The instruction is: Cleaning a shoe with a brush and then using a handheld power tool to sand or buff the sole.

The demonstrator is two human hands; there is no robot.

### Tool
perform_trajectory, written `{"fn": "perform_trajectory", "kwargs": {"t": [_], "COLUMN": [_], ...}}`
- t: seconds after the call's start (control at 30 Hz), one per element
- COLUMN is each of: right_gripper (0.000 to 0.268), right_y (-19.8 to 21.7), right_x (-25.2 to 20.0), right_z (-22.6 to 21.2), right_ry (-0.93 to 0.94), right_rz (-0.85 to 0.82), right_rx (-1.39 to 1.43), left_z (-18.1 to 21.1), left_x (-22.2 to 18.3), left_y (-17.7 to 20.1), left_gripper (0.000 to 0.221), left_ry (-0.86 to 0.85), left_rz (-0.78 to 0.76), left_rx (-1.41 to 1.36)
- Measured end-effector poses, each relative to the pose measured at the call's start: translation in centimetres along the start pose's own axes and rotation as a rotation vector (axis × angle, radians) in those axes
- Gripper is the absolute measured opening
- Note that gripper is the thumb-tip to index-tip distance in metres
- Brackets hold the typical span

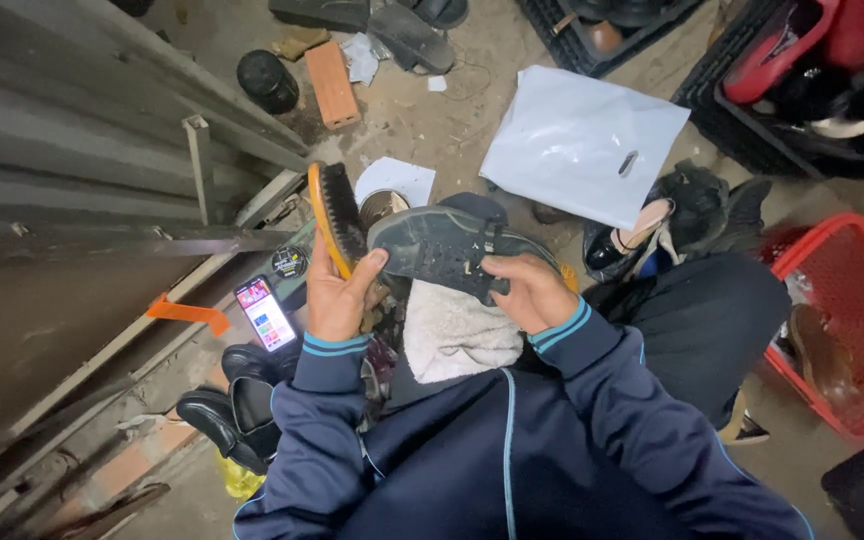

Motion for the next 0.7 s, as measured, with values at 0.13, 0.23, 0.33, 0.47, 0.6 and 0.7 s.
{"fn": "perform_trajectory", "kwargs": {"t": [0.13, 0.23, 0.33, 0.47, 0.6, 0.7], "right_gripper": [0.018, 0.022, 0.022, 0.028, 0.051, 0.115], "right_y": [-3.0, -2.6, -2.7, 1.0, 2.8, 0.1], "right_x": [-0.6, -0.4, 0.0, 0.4, 0.4, -0.6], "right_z": [-2.0, -2.1, -1.8, -0.3, 0.9, -0.5], "right_ry": [-0.056, -0.086, -0.093, -0.07, -0.079, -0.126], "right_rz": [0.041, 0.049, 0.033, 0.075, 0.166, 0.167], "right_rx": [0.026, -0.014, -0.02, -0.056, -0.115, -0.216], "left_z": [-0.2, -0.8, -0.9, -1.7, -0.8, -0.8], "left_x": [-0.4, -0.3, -0.1, 0.8, 0.5, 0.7], "left_y": [-0.2, -0.3, -0.4, -0.6, -0.7, -0.8], "left_gripper": [0.05, 0.043, 0.039, 0.068, 0.074, 0.076], "left_ry": [0.001, -0.004, -0.001, 0.02, -0.077, -0.015], "left_rz": [0.028, 0.091, 0.106, 0.268, 0.195, 0.196], "left_rx": [-0.015, -0.087, -0.087, 0.089, 0.226, 0.25]}}
Point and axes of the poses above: each hand's wrist, its own x-axis towards the middle knuckle, its own y-axis out of the back of the hand, z = x × y, the point moved 5 cm from there along x, towards the middle knuckle, and after that the axes turned 4 degrees about -z, right-handed, at the moved point
